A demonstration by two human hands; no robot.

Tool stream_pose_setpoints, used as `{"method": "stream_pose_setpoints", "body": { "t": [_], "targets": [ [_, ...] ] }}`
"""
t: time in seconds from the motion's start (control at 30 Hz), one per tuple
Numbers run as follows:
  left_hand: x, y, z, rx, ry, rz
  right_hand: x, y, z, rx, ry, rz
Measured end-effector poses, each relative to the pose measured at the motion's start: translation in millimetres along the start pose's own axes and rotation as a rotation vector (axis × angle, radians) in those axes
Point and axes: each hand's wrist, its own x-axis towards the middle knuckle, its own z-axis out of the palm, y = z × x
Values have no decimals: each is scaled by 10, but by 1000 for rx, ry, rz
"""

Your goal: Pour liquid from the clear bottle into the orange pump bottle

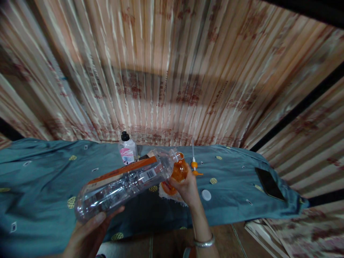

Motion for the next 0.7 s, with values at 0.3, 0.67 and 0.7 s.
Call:
{"method": "stream_pose_setpoints", "body": {
  "t": [0.3, 0.67, 0.7],
  "targets": [
    [-7, 10, 8, -6, -1, 6, 9, 49, -3, -38, 49, -28],
    [0, 19, 9, 7, -4, 0, -3, 22, -6, -28, 27, -22],
    [-1, 19, 9, 5, -3, -3, -4, 15, -6, -29, 27, -17]
  ]
}}
